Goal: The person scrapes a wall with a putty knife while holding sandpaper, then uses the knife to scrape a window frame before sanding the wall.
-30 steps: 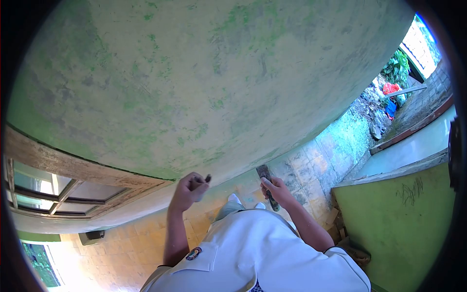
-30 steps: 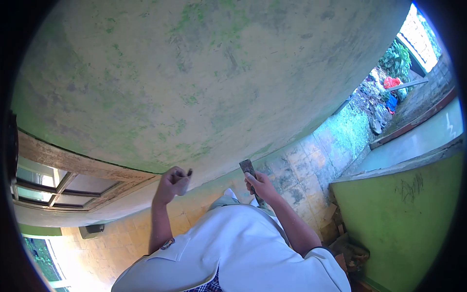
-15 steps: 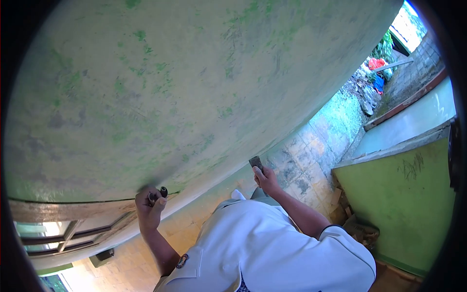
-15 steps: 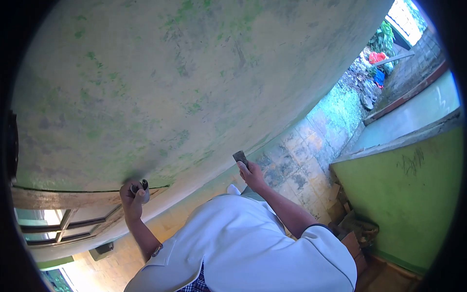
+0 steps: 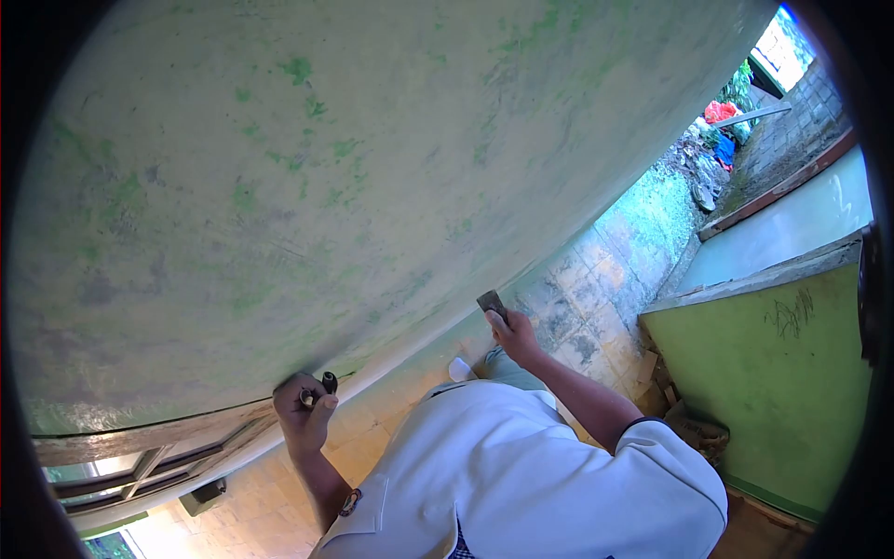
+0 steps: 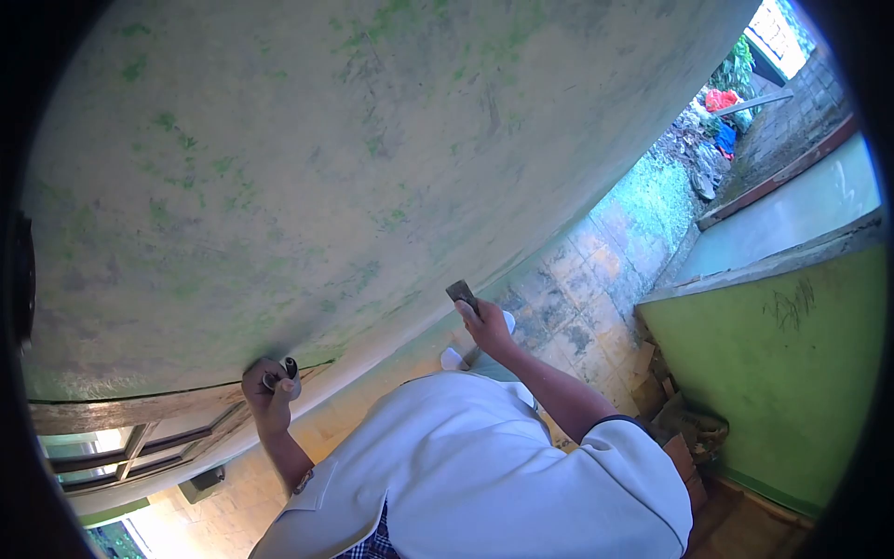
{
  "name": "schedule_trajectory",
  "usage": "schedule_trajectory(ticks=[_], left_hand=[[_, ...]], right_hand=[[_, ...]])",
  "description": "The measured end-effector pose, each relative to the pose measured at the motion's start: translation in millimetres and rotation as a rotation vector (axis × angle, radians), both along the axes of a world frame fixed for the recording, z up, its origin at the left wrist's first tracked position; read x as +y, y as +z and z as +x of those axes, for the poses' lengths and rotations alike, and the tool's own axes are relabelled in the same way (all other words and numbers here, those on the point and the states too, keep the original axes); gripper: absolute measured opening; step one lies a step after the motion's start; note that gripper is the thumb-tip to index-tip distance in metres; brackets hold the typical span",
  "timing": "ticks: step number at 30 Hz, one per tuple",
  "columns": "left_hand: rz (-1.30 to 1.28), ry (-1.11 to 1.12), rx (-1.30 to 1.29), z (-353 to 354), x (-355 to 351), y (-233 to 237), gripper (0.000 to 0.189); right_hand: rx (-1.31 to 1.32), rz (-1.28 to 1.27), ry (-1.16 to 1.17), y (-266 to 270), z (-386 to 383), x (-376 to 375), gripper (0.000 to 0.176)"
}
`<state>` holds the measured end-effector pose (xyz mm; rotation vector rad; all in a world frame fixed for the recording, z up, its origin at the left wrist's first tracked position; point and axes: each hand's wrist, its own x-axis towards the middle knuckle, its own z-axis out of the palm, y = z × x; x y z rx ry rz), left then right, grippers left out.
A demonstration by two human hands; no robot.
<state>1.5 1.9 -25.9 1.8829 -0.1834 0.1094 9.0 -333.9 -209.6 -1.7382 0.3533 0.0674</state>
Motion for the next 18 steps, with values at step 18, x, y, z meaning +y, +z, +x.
schedule_trajectory(ticks=[18], left_hand=[[-0.021, 0.022, 0.051, 0.3, 2.4, -4.8, 0.042]], right_hand=[[-0.055, 0.146, -0.054, 26.9, 27.5, 10.7, 0.041]])
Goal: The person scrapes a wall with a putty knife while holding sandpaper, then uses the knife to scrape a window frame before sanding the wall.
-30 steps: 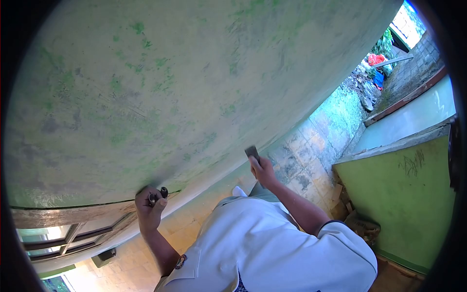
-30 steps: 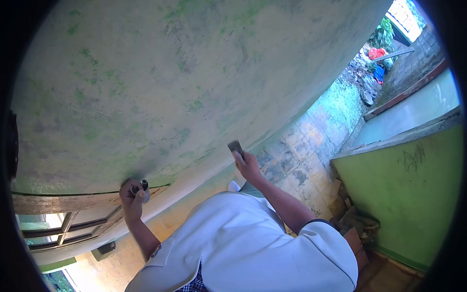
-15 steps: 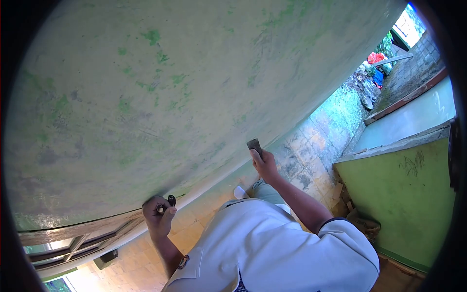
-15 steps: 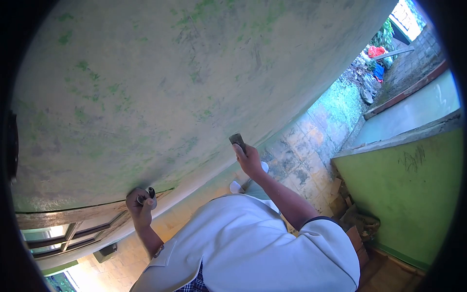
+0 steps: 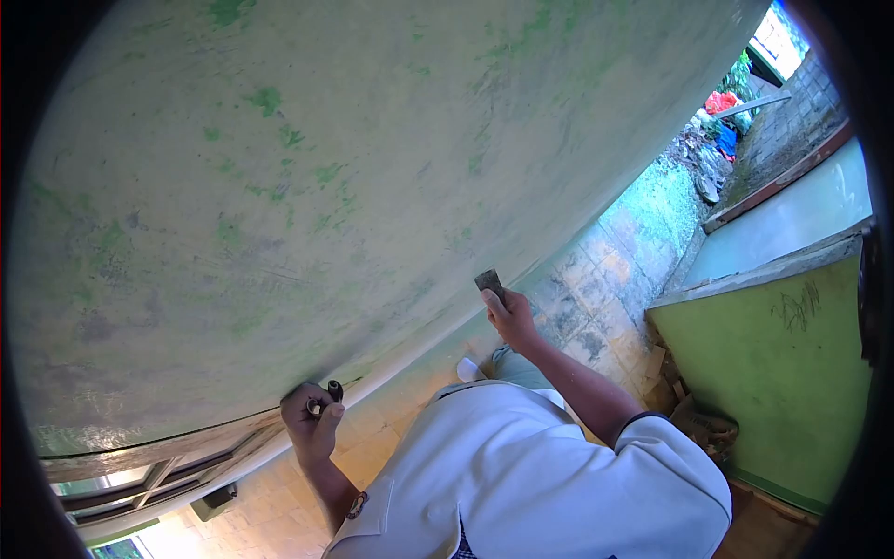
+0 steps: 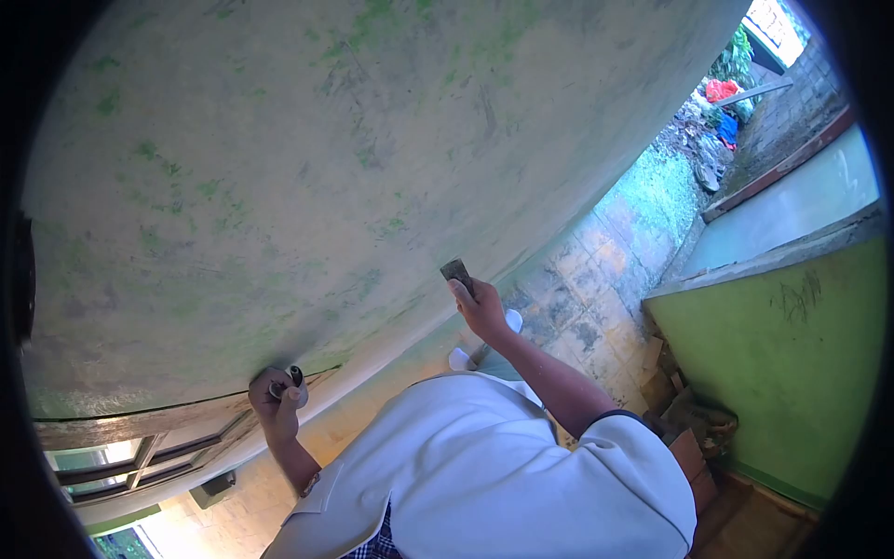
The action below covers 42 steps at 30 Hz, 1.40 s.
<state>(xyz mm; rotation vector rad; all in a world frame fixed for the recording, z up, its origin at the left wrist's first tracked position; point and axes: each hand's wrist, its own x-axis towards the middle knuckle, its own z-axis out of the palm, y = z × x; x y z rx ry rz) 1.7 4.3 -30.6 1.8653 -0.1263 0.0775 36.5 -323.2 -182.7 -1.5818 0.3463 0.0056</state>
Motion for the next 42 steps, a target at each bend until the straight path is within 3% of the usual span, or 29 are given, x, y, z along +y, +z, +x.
schedule_trajectory(ticks=[4, 8, 10, 14, 19, 23, 25, 28, 31, 40, 42], left_hand=[[0.042, 0.006, -0.012, -1.0, -2.6, 4.6, 0.043], [0.023, 0.013, -0.031, 1.1, -3.7, 3.5, 0.043], [0.060, 0.011, -0.101, 1.6, -5.5, 3.2, 0.043], [0.034, 0.030, -0.040, -0.3, -1.7, -1.6, 0.042], [-0.003, 0.027, -0.020, -1.2, -3.9, -0.1, 0.040], [-0.020, 0.028, -0.032, -0.8, -5.5, -0.7, 0.038], [0.058, 0.035, -0.049, -0.8, -5.5, 3.3, 0.038], [0.010, 0.041, -0.009, -1.4, -4.5, -0.1, 0.037], [-0.028, 0.041, -0.012, -1.3, -4.5, -2.6, 0.036], [-0.039, 0.049, 0.035, -2.2, -3.5, -4.2, 0.036], [-0.039, 0.046, 0.023, -1.2, -2.7, -5.5, 0.037]], right_hand=[[0.042, -0.037, 0.042, 4.1, -15.9, -0.7, 0.042], [0.055, -0.121, 0.035, -24.7, -33.8, -4.7, 0.042], [0.036, -0.181, 0.028, -8.3, -15.8, -4.7, 0.042], [-0.001, -0.037, 0.008, 6.8, 3.2, -3.5, 0.045], [0.066, -0.198, 0.055, -10.4, -31.0, -7.9, 0.044], [0.092, -0.199, 0.060, -1.4, -7.9, -11.2, 0.044], [-0.093, -0.007, 0.019, 18.5, 10.7, -6.0, 0.045], [-0.016, -0.025, 0.017, 25.8, -4.1, -8.2, 0.046], [0.031, -0.190, 0.004, -7.0, -21.5, -12.3, 0.042], [-0.001, -0.100, 0.021, 10.5, -8.3, -7.7, 0.043], [0.013, -0.174, 0.033, -11.1, -26.4, -11.6, 0.042]])
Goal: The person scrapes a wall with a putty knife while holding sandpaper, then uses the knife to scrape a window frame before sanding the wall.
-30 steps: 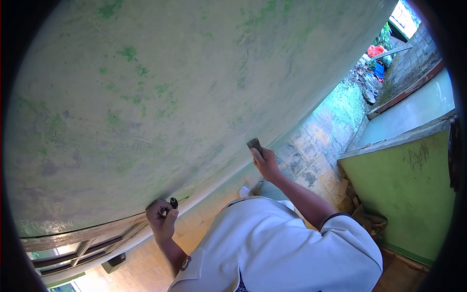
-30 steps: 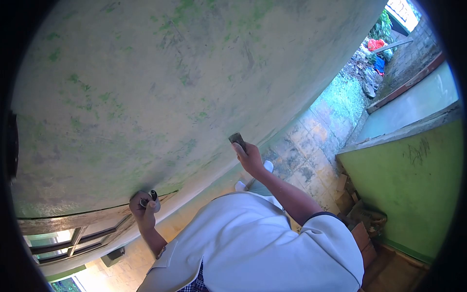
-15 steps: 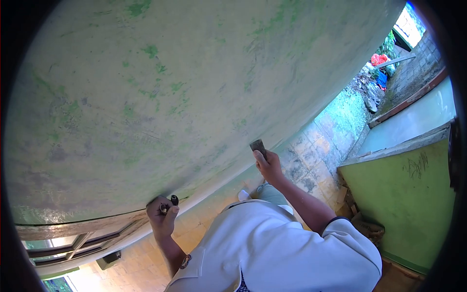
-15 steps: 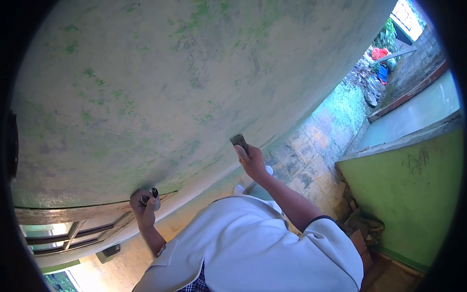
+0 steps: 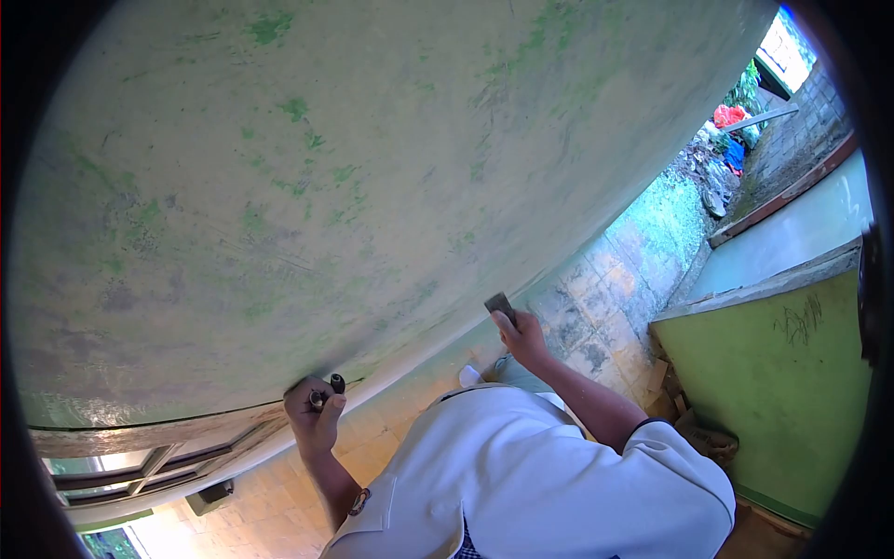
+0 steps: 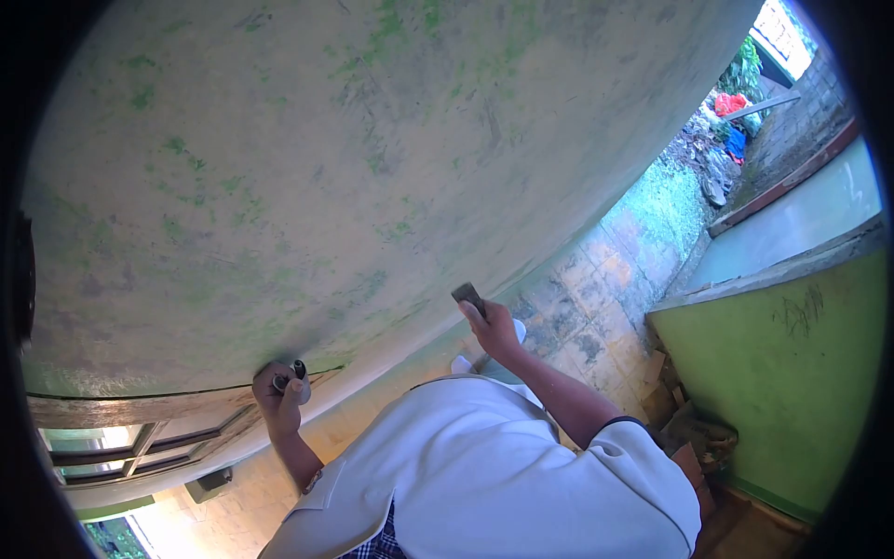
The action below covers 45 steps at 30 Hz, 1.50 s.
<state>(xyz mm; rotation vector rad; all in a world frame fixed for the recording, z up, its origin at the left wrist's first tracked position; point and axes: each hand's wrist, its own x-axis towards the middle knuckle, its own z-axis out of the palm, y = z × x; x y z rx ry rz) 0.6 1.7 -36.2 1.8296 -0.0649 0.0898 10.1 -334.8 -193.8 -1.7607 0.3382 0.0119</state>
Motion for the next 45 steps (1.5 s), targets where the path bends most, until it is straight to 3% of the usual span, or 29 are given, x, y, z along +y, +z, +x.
schedule_trajectory(ticks=[5, 7, 11, 13, 17, 19, 24, 26, 30, 32, 36, 38, 42, 44, 45], left_hand=[[0.002, 0.006, -0.025, -1.2, -0.6, -2.0, 0.037], [0.013, 0.012, -0.022, -0.8, 0.2, -1.5, 0.037], [0.045, 0.005, -0.023, -0.2, -2.2, 3.5, 0.037], [-0.015, -0.012, -0.017, -0.7, 1.4, -2.2, 0.036], [-0.018, -0.010, -0.024, 0.7, -1.5, 0.6, 0.035], [0.019, 0.000, -0.040, -0.6, -5.7, 7.7, 0.035], [-0.002, -0.021, -0.024, -1.1, 2.3, -1.8, 0.036], [-0.011, -0.022, -0.037, 0.5, 0.4, -0.7, 0.036], [0.004, -0.015, -0.068, 0.9, -1.0, 0.9, 0.037], [0.000, -0.022, -0.061, 0.9, -0.2, 1.3, 0.037], [0.003, -0.021, -0.048, -1.8, -1.4, 2.3, 0.040], [-0.014, -0.019, -0.046, -0.2, -0.8, 1.2, 0.040], [-0.015, -0.016, -0.052, 1.4, 0.5, -1.3, 0.040], [-0.023, -0.021, -0.038, -1.7, 2.3, -2.1, 0.040], [-0.021, -0.024, -0.040, 0.4, 2.2, -2.6, 0.040]], right_hand=[[0.025, -0.113, 0.029, 1.6, 20.6, 2.9, 0.041], [-0.035, 0.116, -0.028, 16.3, 31.8, 7.8, 0.042], [-0.004, 0.130, -0.036, 16.9, 13.4, 3.9, 0.042], [0.060, -0.056, -0.013, -1.2, -3.4, -0.2, 0.041], [0.043, -0.135, 0.025, -8.8, 6.5, 5.4, 0.041], [-0.132, 0.127, -0.028, 27.4, 35.6, 17.0, 0.041], [-0.040, 0.128, -0.058, 21.4, 12.9, 11.8, 0.044], [0.048, -0.095, 0.005, -0.5, -1.7, 6.3, 0.045], [0.028, -0.143, 0.007, -2.3, 20.7, 3.3, 0.047], [-0.021, 0.065, -0.028, 19.4, 33.6, 7.2, 0.049], [-0.036, 0.119, -0.065, 20.1, 15.5, 8.8, 0.050], [0.032, -0.109, -0.031, -6.0, -1.1, 4.7, 0.047], [0.012, -0.163, 0.015, -2.1, 14.3, 3.6, 0.045], [-0.043, 0.083, -0.052, 19.1, 35.0, 9.0, 0.051], [-0.047, 0.081, -0.053, 22.4, 36.0, 7.1, 0.051]])
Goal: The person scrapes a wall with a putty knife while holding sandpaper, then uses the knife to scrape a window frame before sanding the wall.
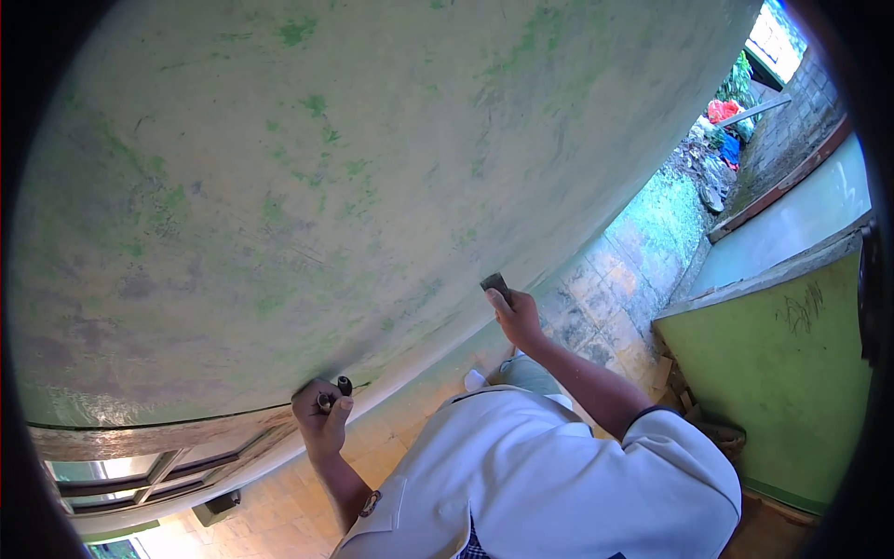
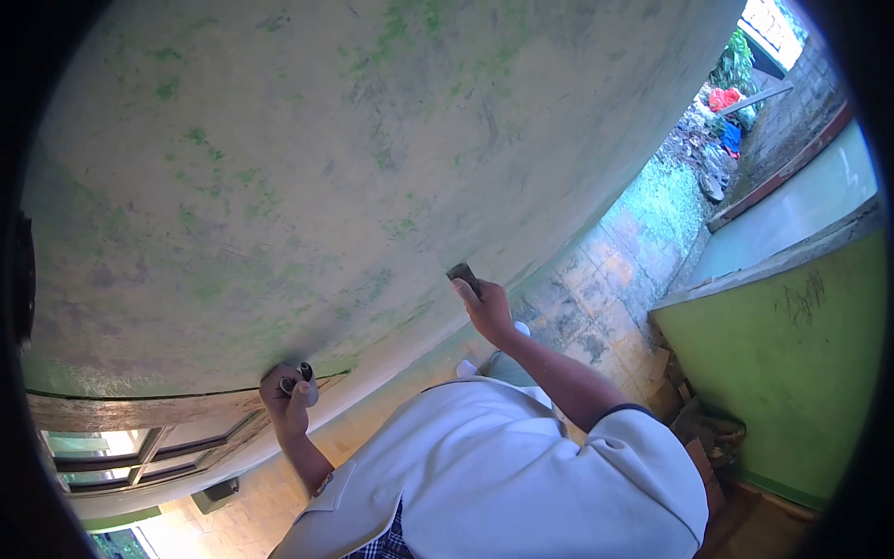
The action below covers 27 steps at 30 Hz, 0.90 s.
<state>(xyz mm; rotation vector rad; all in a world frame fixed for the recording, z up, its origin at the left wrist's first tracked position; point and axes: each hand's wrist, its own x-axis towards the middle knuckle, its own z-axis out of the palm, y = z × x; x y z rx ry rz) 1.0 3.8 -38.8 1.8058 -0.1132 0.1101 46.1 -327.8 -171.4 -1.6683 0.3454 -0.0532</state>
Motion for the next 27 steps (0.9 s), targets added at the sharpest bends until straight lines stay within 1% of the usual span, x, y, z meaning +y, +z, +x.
schedule_trajectory(ticks=[3, 5, 8, 9, 11, 13, 15, 17, 18, 19, 20, 21, 23, 26, 27], left_hand=[[-0.002, 0.002, 0.014, -3.2, -2.0, 1.9, 0.040], [-0.008, -0.001, 0.005, 0.5, -4.9, 5.6, 0.039], [0.017, -0.012, -0.052, 1.4, -6.7, 8.8, 0.038], [0.005, -0.010, -0.052, 1.5, -7.9, 10.0, 0.038], [-0.007, -0.004, -0.042, -2.7, -8.4, 8.3, 0.038], [-0.059, -0.034, -0.010, 0.1, -7.4, 7.9, 0.038], [-0.036, -0.023, -0.039, -2.9, -13.4, 14.4, 0.038], [-0.019, -0.022, -0.089, 1.3, -15.6, 17.1, 0.038], [-0.058, -0.034, -0.054, 0.0, -13.4, 14.2, 0.037], [-0.097, -0.044, -0.019, -0.5, -11.6, 12.5, 0.037], [-0.096, -0.043, -0.022, 0.0, -10.2, 11.9, 0.037], [-0.108, -0.050, -0.016, 0.4, -9.7, 11.4, 0.036], [-0.120, -0.055, 0.001, -3.3, -9.3, 9.3, 0.036], [-0.128, -0.062, 0.001, -2.9, -9.2, 9.4, 0.036], [-0.137, -0.066, 0.015, -3.1, -9.3, 9.9, 0.036]], right_hand=[[0.023, 0.009, -0.035, -5.1, -16.4, -1.1, 0.051], [0.057, -0.222, 0.016, -24.2, -32.5, -7.6, 0.046], [0.029, -0.277, 0.034, -32.9, -34.6, -8.9, 0.045], [0.028, -0.280, 0.035, -25.4, -21.6, -6.6, 0.045], [-0.110, -0.004, -0.019, -1.0, 8.3, 1.9, 0.046], [-0.076, 0.014, -0.035, 9.6, 2.9, 1.9, 0.046], [-0.033, 0.037, -0.056, 2.0, -15.1, 2.1, 0.045], [0.036, -0.178, -0.003, -20.6, -30.8, -5.7, 0.044], [0.030, -0.177, -0.006, -23.5, -32.2, -6.0, 0.044], [0.039, -0.235, 0.021, -26.8, -32.8, -5.9, 0.044], [0.050, -0.292, 0.049, -30.3, -33.2, -6.1, 0.044], [0.049, -0.293, 0.050, -24.7, -20.9, -3.2, 0.044], [-0.061, -0.056, 0.006, -6.0, 7.1, 5.3, 0.050], [-0.004, -0.009, -0.009, 12.5, -5.7, 3.1, 0.050], [-0.002, -0.007, -0.013, 5.1, -13.3, 1.2, 0.050]])
